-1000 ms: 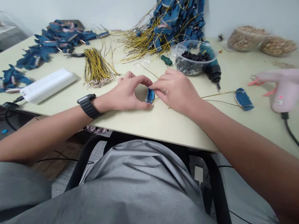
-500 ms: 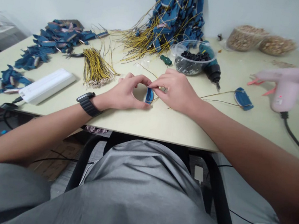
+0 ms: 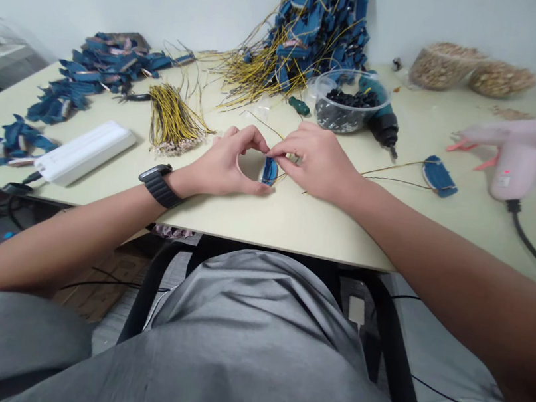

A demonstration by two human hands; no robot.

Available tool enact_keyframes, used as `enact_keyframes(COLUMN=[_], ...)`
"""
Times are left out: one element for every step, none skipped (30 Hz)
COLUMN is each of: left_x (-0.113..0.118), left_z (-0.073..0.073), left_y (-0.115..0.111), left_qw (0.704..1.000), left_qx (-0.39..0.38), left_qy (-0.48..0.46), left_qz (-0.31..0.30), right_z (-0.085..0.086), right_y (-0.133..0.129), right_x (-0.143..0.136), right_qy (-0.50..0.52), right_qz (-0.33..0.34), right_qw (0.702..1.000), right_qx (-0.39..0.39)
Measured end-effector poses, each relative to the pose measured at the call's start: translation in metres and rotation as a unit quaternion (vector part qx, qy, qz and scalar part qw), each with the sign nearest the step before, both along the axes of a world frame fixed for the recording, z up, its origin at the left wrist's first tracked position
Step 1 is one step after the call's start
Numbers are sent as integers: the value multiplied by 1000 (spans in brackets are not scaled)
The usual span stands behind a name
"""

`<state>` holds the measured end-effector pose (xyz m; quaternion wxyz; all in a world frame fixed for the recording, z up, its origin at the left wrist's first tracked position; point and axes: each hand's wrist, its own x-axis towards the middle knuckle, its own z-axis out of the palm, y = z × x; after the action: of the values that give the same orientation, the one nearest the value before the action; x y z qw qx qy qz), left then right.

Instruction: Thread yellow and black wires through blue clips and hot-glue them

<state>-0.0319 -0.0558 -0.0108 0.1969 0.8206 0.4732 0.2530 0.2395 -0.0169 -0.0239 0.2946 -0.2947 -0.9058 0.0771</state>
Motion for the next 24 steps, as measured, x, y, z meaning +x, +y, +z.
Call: enact_keyframes(left_x=[0, 0, 0, 0, -1, -1, -1, -1, -2, -2, -2, -2, -2, -2, -2, -1, -1, -1, 0, 0, 0, 0, 0, 1], left_z=[0, 1, 1, 1, 1, 0, 0, 0, -1, -1, -2, -2, -2, -2, -2, -2, -1, -1, -1, -1, -1, -1, -1, -1], left_y=[0, -1, -1, -1, -1, 0, 0, 0, 0, 0, 0, 1, 1, 1, 1, 1, 1, 0, 0, 0, 0, 0, 0, 0], left_qw=[1000, 1000, 1000, 1000, 1000, 1000, 1000, 1000, 1000, 1000, 1000, 1000, 1000, 1000, 1000, 1000, 1000, 1000, 1000, 1000, 1000, 1000, 1000, 1000], left_qx=[1, 2, 2, 2, 3, 4, 4, 5, 6, 7, 8, 8, 8, 7, 5, 3, 2, 3, 3, 4, 5, 6, 6, 6], left_qy=[3, 5, 6, 7, 7, 7, 6, 6, 5, 4, 4, 4, 3, 4, 6, 7, 9, 10, 11, 12, 13, 14, 14, 15], left_qz=[0, -1, -3, -4, -5, -6, -7, -7, -8, -8, -9, -9, -9, -10, -10, -10, -10, -11, -11, -11, -11, -11, -11, -11], right_z=[0, 0, 0, -1, -1, -1, 0, 0, 0, 1, 1, 2, 2, 3, 3, 3, 3, 3, 3, 3, 3, 2, 2, 1], right_y=[0, 0, 0, 0, 0, 0, 0, 0, -1, -1, -1, -2, -2, -2, -2, -2, -2, -2, -2, -2, -2, -2, -2, -3], right_x=[0, 0, 0, 0, 1, 1, 1, 1, 1, 1, 1, 1, 1, 1, 1, 1, 0, 0, 0, 0, 0, 0, 0, -1], right_qy=[2, 5, 8, 10, 11, 10, 8, 4, 1, -2, -5, -7, -10, -12, -14, -16, -17, -19, -19, -19, -17, -14, -11, -7], right_qz=[0, 1, 1, 0, 0, -1, -2, -3, -4, -5, -7, -8, -9, -11, -12, -13, -14, -14, -13, -13, -14, -17, -21, -27], right_qw=[1000, 1000, 1000, 1000, 1000, 1000, 1000, 1000, 1000, 1000, 1000, 1000, 1000, 1000, 1000, 1000, 1000, 1000, 1000, 1000, 1000, 1000, 1000, 999], right_qx=[-1, -2, -3, -3, -3, -3, -2, -2, -2, -2, -2, -2, -1, -1, -1, -1, -1, -3, -4, -7, -10, -13, -17, -22])
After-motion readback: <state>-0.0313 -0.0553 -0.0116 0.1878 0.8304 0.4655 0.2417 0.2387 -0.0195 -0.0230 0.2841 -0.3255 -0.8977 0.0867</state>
